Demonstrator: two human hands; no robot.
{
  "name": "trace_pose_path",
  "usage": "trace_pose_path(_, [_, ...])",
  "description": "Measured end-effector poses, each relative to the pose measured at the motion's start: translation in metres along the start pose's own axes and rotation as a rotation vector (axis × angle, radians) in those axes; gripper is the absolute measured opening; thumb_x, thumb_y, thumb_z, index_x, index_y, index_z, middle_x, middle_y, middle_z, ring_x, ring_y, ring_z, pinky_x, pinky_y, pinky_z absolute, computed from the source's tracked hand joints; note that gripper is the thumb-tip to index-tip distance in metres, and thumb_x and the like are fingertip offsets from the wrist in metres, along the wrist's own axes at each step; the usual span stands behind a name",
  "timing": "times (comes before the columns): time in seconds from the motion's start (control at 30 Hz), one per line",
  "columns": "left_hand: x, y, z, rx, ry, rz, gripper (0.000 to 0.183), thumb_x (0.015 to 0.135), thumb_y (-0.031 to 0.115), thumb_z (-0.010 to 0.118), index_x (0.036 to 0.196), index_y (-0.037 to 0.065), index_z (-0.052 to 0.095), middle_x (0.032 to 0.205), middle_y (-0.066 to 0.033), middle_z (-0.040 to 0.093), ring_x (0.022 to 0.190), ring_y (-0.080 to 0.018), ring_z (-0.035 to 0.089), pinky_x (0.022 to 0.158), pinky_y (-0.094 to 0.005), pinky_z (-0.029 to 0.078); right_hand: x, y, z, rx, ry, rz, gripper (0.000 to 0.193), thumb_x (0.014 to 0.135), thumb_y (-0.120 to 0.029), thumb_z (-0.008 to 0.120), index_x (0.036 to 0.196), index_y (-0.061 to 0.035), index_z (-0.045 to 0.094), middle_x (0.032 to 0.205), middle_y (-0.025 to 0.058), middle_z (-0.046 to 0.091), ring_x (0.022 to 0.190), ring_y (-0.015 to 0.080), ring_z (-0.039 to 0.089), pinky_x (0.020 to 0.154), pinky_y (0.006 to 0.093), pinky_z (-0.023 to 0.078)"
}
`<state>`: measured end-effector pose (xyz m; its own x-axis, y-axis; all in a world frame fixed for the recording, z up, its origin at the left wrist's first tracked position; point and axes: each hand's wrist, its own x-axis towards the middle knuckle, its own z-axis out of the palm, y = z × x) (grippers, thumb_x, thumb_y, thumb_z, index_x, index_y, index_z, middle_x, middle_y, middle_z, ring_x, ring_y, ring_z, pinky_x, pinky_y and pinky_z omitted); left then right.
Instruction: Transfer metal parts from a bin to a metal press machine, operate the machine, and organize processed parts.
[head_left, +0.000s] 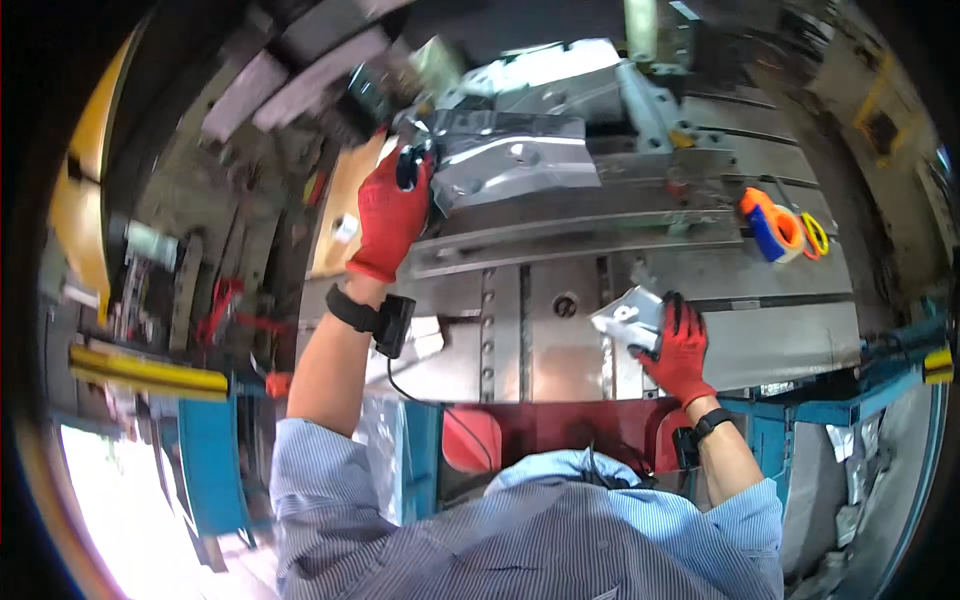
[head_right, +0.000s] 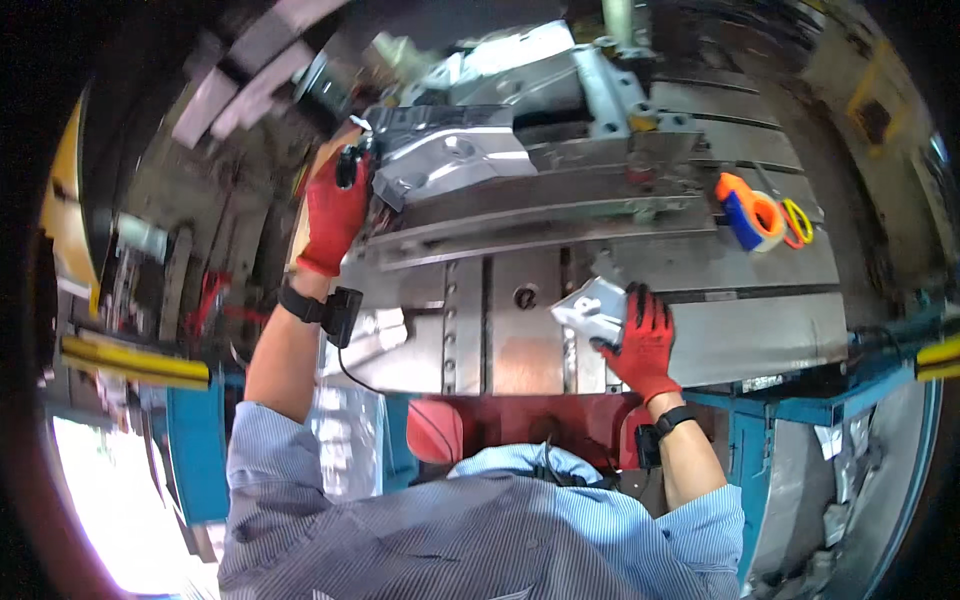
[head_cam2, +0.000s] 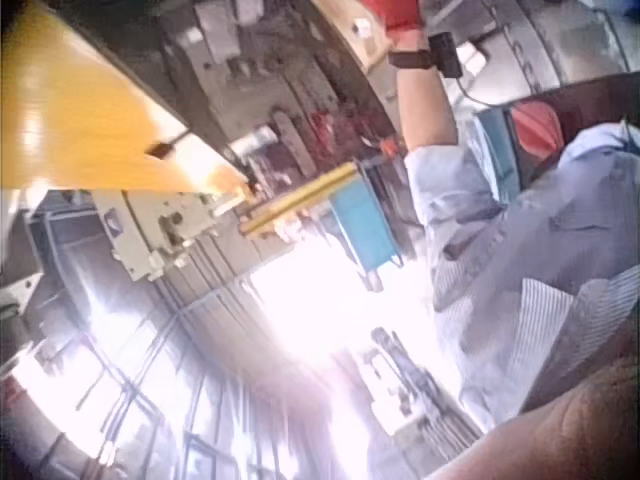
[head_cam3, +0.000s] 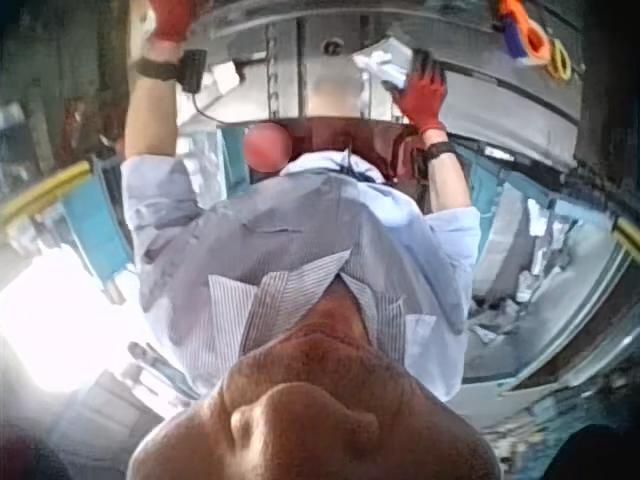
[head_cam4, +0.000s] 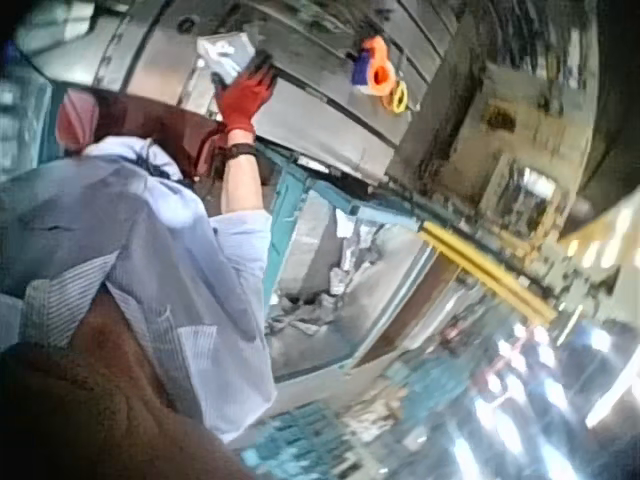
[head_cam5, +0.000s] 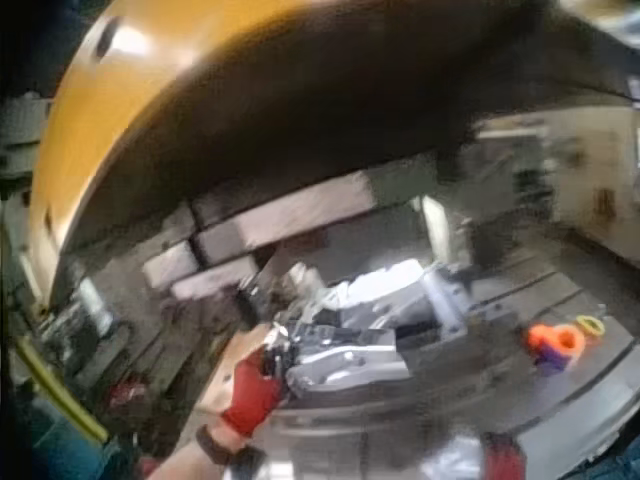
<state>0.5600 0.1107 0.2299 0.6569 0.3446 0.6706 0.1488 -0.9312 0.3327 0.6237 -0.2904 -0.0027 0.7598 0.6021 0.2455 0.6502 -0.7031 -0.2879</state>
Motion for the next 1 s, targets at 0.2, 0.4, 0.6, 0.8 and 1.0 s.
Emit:
trace_pose_path(0.2, [-0.097,-0.047,-0.081,0.125,-0.31,-0.267,0.031,0.088,0.034,0.062,0.1,0.005,0.065,0.088,-0.0191,0.066,0.084,-0.038,0.063,0.072,-0.0446,0.049,-0.005,0.001,0.004,0.018,0.006,-0.046,0.108,0.066,-0.047,0.076,0.147,-0.0006,0.023,0.146,0.0246,0.031,0.133,0.041,0.031,0.11,0.0541,0.022])
trace_pose_path(0.4, [-0.162,-0.128,-0.112,0.426,-0.69,-0.424,0.042,0.09,0.046,0.052,0.101,0.007,0.065,0.101,-0.0191,0.066,0.096,-0.0378,0.061,0.082,-0.0468,0.048,-0.003,-0.001,0.003,0.006,-0.013,-0.056,0.11,0.064,-0.046,0.078,0.148,-0.001,0.021,0.147,0.024,0.03,0.133,0.0413,0.031,0.111,0.0531,0.022])
trace_pose_path(0.6, [-0.159,-0.148,-0.098,0.632,-0.815,-0.467,0.039,0.085,0.041,0.059,0.104,0.007,0.063,0.107,-0.016,0.065,0.102,-0.0339,0.061,0.086,-0.0446,0.048,-0.003,0.004,0.004,-0.004,-0.026,-0.043,0.112,0.061,-0.043,0.08,0.147,-0.0006,0.022,0.147,0.023,0.031,0.132,0.0415,0.032,0.11,0.0529,0.023])
trace_pose_path(0.8, [-0.168,-0.13,-0.048,0.761,-0.676,-0.052,0.039,0.073,0.036,0.072,0.101,0.01,0.063,0.095,-0.0099,0.062,0.094,-0.0292,0.059,0.079,-0.0444,0.047,-0.001,0.001,0.004,0.009,-0.021,-0.065,0.111,0.062,-0.044,0.08,0.147,-0.0009,0.023,0.145,0.0232,0.034,0.131,0.0417,0.033,0.109,0.0529,0.024])
trace_pose_path(1.0, [-0.221,-0.069,0.062,0.494,-0.484,-0.15,0.063,0.079,0.049,0.062,0.122,0.003,0.053,0.128,-0.0213,0.048,0.117,-0.0382,0.044,0.099,-0.0522,0.034,0.004,0.003,-0.001,0.058,-0.097,-0.08,0.111,0.061,-0.041,0.081,0.147,-0.0017,0.022,0.144,0.024,0.035,0.131,0.0414,0.033,0.109,0.0528,0.025])
